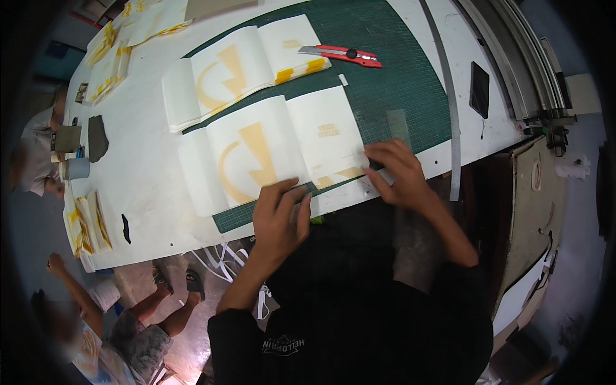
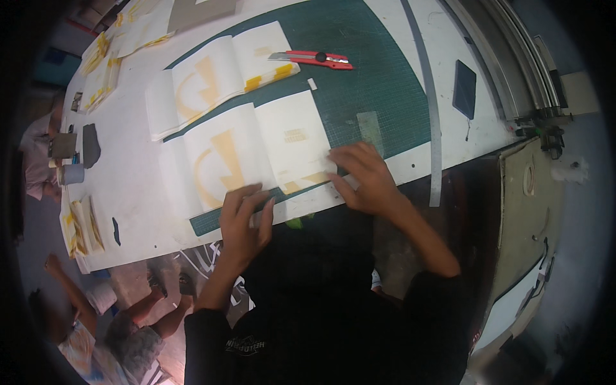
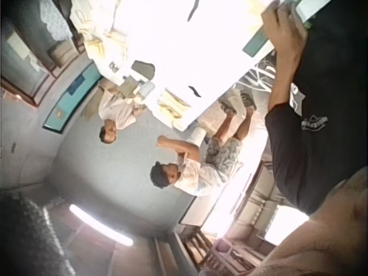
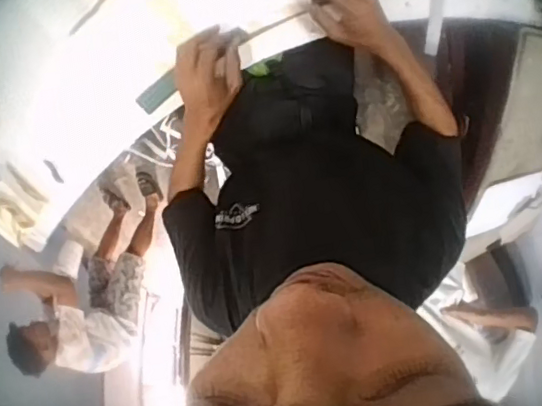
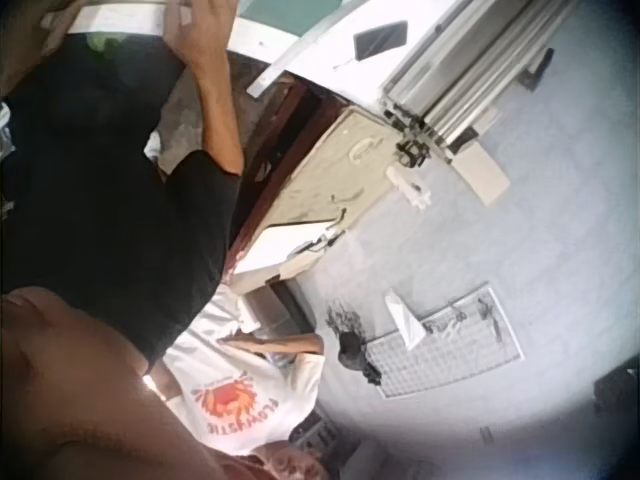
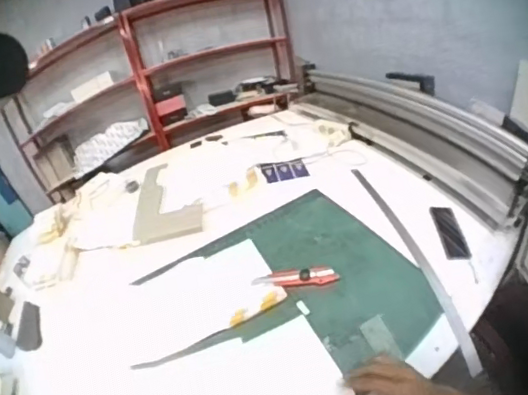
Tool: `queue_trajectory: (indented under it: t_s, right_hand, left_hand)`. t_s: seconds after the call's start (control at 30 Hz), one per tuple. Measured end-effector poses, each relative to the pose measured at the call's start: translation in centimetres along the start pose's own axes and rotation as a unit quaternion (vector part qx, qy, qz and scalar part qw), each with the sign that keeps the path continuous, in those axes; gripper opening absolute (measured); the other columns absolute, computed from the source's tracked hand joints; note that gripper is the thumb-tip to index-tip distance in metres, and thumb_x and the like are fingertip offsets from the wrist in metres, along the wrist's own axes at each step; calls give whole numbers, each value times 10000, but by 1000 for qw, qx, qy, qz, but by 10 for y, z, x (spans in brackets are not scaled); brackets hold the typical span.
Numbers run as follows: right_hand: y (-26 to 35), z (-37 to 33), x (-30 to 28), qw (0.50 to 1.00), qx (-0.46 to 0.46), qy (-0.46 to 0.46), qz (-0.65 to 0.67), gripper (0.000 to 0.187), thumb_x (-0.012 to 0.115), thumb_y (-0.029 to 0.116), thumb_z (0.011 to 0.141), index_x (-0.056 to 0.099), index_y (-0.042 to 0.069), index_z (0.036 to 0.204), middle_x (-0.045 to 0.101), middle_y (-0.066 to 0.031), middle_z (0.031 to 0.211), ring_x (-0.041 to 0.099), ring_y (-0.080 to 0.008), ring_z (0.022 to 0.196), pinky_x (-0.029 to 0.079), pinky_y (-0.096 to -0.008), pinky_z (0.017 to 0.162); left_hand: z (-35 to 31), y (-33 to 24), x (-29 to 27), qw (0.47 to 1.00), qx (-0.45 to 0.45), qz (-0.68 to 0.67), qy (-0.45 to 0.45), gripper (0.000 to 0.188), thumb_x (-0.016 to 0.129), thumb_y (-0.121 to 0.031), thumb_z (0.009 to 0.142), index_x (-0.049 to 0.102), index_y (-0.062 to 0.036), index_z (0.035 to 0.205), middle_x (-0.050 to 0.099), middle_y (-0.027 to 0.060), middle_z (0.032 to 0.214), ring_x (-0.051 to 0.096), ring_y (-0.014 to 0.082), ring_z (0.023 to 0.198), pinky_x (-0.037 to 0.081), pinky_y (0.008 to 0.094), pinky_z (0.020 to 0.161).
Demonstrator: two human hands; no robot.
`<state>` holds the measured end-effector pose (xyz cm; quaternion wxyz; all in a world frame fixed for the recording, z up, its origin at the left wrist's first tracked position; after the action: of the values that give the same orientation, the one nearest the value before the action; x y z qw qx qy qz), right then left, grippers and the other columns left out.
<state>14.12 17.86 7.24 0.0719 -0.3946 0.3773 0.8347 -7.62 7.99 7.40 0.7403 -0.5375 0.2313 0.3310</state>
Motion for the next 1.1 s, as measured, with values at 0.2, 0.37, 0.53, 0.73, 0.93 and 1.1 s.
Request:
queue_trajectory:
  t_s: [0.2, 0.37, 0.53, 0.73, 0.93, 1.1]
  right_hand:
    - [-36, -47, 18, 916, 321, -38, 239, 445, 668, -48, 856, 629, -34, 1299, 707, -117, 1126, 640, -83, 776, 515, -244, 685]
    - [-31, -49, 30, 882, 344, -67, 315, 464, 636, -76, 868, 606, -39, 1330, 680, -81, 1209, 624, -58, 798, 512, -230, 717]
    - [-33, -54, 35, 864, 350, -74, 355, 475, 639, -86, 872, 599, -37, 1343, 678, -71, 1193, 613, -47, 785, 502, -221, 710]
    - [-28, -53, 29, 902, 338, -64, 260, 447, 681, -68, 864, 642, 4, 1304, 694, -102, 1102, 634, -95, 785, 512, -243, 710]
    - [11, -15, 14, 999, 32, 12, 7, 342, 781, 63, 874, 706, 50, 1208, 702, -134, 1177, 667, -282, 1084, 539, -382, 912]
    - [10, -4, 34, 991, -89, 85, -49, 300, 803, 147, 885, 726, 50, 1158, 706, -93, 1242, 607, -293, 1283, 473, -466, 1054]
  left_hand:
    - [-43, 10, 36, 912, -287, -293, -11, 358, 771, -42, 936, 620, 12, 1256, 702, 162, 1280, 681, 109, 839, 539, 228, 672]
    - [-50, 3, 51, 835, -344, -428, -31, 398, 743, -64, 964, 592, 40, 1317, 669, 188, 1339, 672, 105, 882, 543, 234, 681]
    - [-57, 11, 57, 787, -377, -486, -38, 392, 707, -119, 996, 596, 60, 1327, 647, 203, 1373, 677, 130, 910, 529, 249, 680]
    - [-56, 14, 57, 773, -375, -510, -49, 408, 721, -69, 985, 574, 65, 1341, 621, 193, 1398, 687, 132, 897, 522, 247, 674]
    - [-46, 11, 29, 905, -262, -325, -85, 330, 759, -25, 934, 640, 16, 1239, 709, 149, 1192, 703, 170, 912, 533, 275, 700]
    - [8, -22, 16, 996, 84, 19, -2, 252, 805, -40, 837, 722, -19, 1074, 709, 123, 1105, 692, 296, 1040, 534, 409, 916]
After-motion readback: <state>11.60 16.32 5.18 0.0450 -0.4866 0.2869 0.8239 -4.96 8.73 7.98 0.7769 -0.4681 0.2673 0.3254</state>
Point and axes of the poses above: each hand's wrist, its own z-axis towards the middle knuckle, its own x-axis out of the palm, y = z × x, the point moved 8 cm from there along z, towards the middle knuckle
